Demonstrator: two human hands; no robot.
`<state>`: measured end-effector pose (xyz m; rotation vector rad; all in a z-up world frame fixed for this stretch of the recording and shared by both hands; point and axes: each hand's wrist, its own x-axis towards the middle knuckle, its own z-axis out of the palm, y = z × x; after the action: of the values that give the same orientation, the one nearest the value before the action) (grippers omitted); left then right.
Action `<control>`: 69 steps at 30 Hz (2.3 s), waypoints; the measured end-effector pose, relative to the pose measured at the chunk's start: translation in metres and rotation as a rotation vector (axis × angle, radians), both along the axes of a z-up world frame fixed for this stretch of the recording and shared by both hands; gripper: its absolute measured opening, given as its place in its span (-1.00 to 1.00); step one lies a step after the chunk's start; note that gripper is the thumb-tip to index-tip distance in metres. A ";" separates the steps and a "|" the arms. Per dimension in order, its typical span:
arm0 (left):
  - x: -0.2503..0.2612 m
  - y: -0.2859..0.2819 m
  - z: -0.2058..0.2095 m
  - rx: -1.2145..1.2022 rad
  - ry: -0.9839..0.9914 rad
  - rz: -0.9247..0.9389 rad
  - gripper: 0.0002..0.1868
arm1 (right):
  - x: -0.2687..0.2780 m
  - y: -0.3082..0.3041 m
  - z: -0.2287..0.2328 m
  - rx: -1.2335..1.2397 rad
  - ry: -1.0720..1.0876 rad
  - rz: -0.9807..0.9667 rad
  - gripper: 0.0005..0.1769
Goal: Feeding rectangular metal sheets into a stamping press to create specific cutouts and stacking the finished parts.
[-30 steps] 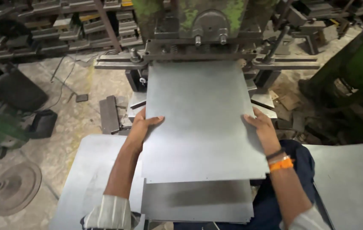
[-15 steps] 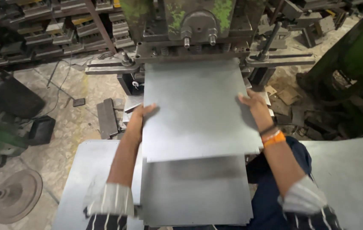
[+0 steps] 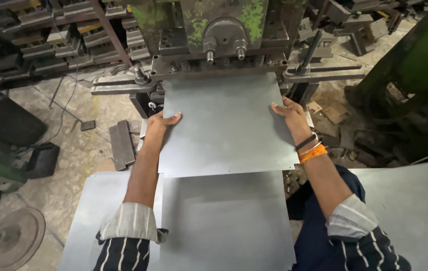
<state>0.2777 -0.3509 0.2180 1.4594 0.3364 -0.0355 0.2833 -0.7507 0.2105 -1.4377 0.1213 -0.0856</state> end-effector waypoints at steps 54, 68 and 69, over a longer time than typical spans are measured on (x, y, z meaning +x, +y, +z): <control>-0.194 -0.012 0.009 0.134 -0.029 -0.014 -0.15 | -0.203 0.036 0.019 -0.114 -0.008 -0.014 -0.28; -0.199 0.030 -0.067 0.570 -0.302 0.341 -0.47 | -0.225 0.092 -0.008 -1.073 -0.377 0.027 -0.39; -0.193 0.035 -0.073 0.538 -0.329 0.364 -0.55 | -0.222 0.113 -0.003 -0.909 -0.443 0.173 -0.45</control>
<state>0.0848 -0.3154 0.1455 1.8752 0.3505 0.6238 0.0611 -0.6381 0.2080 -2.2846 -0.4642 -0.3453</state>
